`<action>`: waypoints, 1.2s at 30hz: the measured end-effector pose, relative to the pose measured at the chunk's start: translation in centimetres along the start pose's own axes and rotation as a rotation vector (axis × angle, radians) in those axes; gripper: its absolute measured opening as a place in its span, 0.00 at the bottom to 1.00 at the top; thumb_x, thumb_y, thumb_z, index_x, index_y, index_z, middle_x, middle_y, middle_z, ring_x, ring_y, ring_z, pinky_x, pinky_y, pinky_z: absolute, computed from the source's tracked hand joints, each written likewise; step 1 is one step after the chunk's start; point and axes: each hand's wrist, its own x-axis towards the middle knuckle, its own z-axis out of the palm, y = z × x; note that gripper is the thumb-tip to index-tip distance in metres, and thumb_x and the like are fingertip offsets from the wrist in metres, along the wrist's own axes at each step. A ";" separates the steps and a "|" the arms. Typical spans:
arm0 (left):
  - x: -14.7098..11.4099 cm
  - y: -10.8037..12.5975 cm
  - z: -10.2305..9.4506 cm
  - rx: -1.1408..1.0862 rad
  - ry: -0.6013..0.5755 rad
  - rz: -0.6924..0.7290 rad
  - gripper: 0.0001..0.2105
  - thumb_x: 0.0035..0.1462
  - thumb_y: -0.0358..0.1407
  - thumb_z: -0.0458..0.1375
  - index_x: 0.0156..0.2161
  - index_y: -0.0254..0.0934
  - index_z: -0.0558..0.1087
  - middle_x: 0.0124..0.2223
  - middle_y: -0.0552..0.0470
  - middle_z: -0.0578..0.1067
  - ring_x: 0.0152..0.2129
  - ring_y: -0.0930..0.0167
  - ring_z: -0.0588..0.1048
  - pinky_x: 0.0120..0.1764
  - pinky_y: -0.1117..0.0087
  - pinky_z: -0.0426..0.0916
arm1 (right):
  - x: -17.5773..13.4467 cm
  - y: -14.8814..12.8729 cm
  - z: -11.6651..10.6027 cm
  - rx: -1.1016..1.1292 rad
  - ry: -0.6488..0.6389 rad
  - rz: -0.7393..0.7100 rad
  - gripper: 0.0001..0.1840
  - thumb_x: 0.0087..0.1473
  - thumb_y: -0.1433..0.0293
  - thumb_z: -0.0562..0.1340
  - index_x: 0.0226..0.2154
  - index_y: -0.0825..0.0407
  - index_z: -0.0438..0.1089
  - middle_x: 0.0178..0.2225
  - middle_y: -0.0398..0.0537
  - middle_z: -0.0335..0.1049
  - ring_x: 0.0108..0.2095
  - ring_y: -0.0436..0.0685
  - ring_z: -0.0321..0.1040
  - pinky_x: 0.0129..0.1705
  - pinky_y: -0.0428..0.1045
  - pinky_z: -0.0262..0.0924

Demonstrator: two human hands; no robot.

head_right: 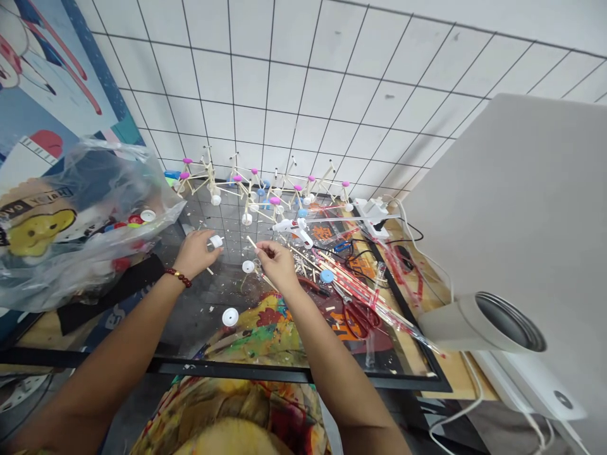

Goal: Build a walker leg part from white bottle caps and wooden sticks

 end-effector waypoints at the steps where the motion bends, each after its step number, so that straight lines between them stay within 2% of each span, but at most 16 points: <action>1: 0.0 -0.1 0.1 -0.015 0.003 -0.009 0.14 0.42 0.32 0.65 0.38 0.36 0.77 0.44 0.38 0.78 0.50 0.49 0.72 0.58 0.52 0.59 | 0.0 0.1 0.0 -0.020 0.001 -0.010 0.14 0.46 0.57 0.64 0.31 0.51 0.76 0.27 0.44 0.73 0.27 0.53 0.66 0.31 0.49 0.59; 3: 0.0 0.1 0.0 -0.050 0.013 -0.027 0.10 0.42 0.32 0.64 0.35 0.38 0.78 0.41 0.40 0.79 0.48 0.51 0.73 0.56 0.53 0.60 | -0.1 0.0 -0.1 -0.059 0.010 -0.036 0.14 0.47 0.58 0.64 0.31 0.51 0.76 0.27 0.44 0.74 0.27 0.54 0.66 0.31 0.49 0.60; 6: -0.3 1.1 0.2 -0.147 0.006 -0.048 0.11 0.43 0.34 0.65 0.36 0.39 0.77 0.41 0.43 0.80 0.44 0.56 0.76 0.51 0.57 0.66 | -0.3 -0.3 -0.2 -0.119 0.047 -0.098 0.12 0.48 0.60 0.63 0.31 0.50 0.76 0.30 0.46 0.74 0.29 0.55 0.67 0.35 0.50 0.63; 10: -1.5 3.4 1.3 -0.324 -0.109 -0.067 0.14 0.47 0.38 0.64 0.40 0.37 0.76 0.34 0.47 0.80 0.31 0.65 0.78 0.36 0.67 0.72 | -0.7 -1.0 -0.4 -0.195 0.109 -0.192 0.09 0.49 0.63 0.63 0.31 0.50 0.76 0.32 0.47 0.74 0.32 0.55 0.68 0.39 0.51 0.64; 12: -2.1 4.4 1.7 -0.445 -0.152 -0.104 0.15 0.46 0.37 0.66 0.40 0.36 0.75 0.31 0.48 0.80 0.28 0.67 0.78 0.33 0.70 0.72 | -0.9 -1.3 -0.4 -0.229 0.126 -0.230 0.08 0.50 0.64 0.62 0.32 0.49 0.76 0.32 0.47 0.74 0.32 0.56 0.68 0.41 0.52 0.64; 17: -2.5 5.9 1.5 -0.729 -0.132 -0.239 0.17 0.38 0.33 0.70 0.37 0.35 0.75 0.32 0.49 0.79 0.31 0.68 0.78 0.37 0.69 0.72 | -1.1 -1.2 -0.4 -0.284 0.134 -0.277 0.07 0.51 0.66 0.62 0.32 0.49 0.75 0.31 0.47 0.74 0.32 0.56 0.68 0.41 0.52 0.64; 22: -2.3 6.0 1.3 -0.743 -0.087 -0.240 0.17 0.38 0.31 0.70 0.37 0.35 0.75 0.35 0.49 0.80 0.34 0.68 0.78 0.41 0.67 0.74 | -1.1 -1.1 -0.3 -0.304 0.114 -0.281 0.07 0.51 0.66 0.61 0.31 0.48 0.75 0.31 0.47 0.74 0.31 0.56 0.68 0.39 0.52 0.64; 36: -2.5 6.0 1.7 -0.759 -0.056 -0.184 0.17 0.37 0.31 0.70 0.37 0.35 0.75 0.37 0.48 0.80 0.36 0.67 0.79 0.42 0.66 0.75 | -1.1 -0.6 -0.1 -0.294 0.107 -0.268 0.08 0.51 0.66 0.62 0.32 0.50 0.76 0.31 0.48 0.75 0.31 0.56 0.69 0.38 0.52 0.64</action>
